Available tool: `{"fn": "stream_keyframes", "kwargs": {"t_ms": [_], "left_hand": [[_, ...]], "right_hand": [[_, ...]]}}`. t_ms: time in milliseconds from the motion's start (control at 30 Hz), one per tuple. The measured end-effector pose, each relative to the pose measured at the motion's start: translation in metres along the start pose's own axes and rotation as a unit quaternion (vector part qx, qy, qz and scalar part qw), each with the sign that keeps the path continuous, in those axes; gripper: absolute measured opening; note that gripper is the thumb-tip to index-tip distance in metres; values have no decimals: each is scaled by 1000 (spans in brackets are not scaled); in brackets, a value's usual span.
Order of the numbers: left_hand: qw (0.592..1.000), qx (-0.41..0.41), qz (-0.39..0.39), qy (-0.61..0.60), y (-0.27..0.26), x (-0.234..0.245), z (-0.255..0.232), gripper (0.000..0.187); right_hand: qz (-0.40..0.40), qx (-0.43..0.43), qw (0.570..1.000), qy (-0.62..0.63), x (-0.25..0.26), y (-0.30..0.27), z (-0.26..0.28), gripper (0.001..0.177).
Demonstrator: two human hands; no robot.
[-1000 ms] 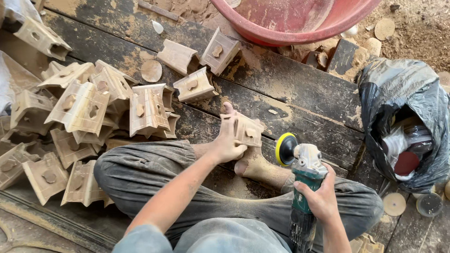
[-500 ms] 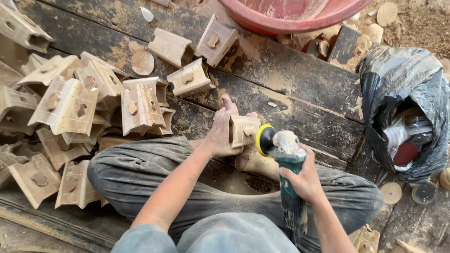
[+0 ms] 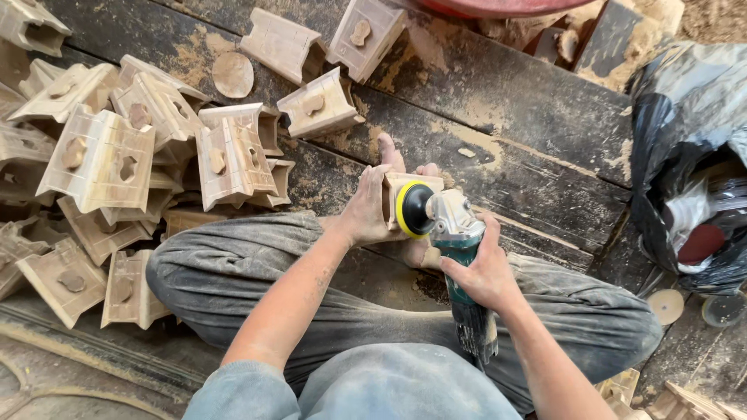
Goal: The person sands small wooden lantern-like objects using a handheld power sander.
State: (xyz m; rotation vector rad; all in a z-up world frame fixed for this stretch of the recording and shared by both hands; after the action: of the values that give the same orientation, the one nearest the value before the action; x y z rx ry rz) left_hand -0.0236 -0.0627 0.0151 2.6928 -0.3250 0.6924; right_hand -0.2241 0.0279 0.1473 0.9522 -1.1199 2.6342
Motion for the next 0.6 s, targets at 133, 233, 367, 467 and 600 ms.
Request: {"fn": "stream_keyframes", "kwargs": {"t_ms": [133, 233, 367, 467, 600], "left_hand": [[1000, 29, 2, -11, 6, 7, -9, 126], [999, 47, 12, -14, 14, 1, -17, 128], [999, 36, -1, -28, 17, 6, -13, 125], [998, 65, 1, -23, -2, -1, 12, 120], [999, 38, 6, -25, 16, 14, -18, 118]], "right_hand": [[-7, -13, 1000, 9, -5, 8, -14, 102], [-12, -20, 1000, 6, -7, 10, -23, 102], [-16, -53, 998, 9, -2, 14, -33, 100], [-20, -56, 998, 33, 3, 14, -33, 100], [-42, -63, 996, 41, 14, 11, -32, 98]]}}
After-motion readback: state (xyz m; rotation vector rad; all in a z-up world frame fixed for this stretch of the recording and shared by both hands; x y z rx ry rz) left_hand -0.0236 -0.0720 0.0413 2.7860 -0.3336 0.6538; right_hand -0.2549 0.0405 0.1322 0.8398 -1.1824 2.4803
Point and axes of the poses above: each hand's wrist, its own y-axis towards the middle knuckle, its own x-axis out of the back of the hand, z = x × y, the point moved 6 cm from there along y, towards the middle knuckle, and after that the axes turned 13 degrees about -z, right-handed, at the moved point
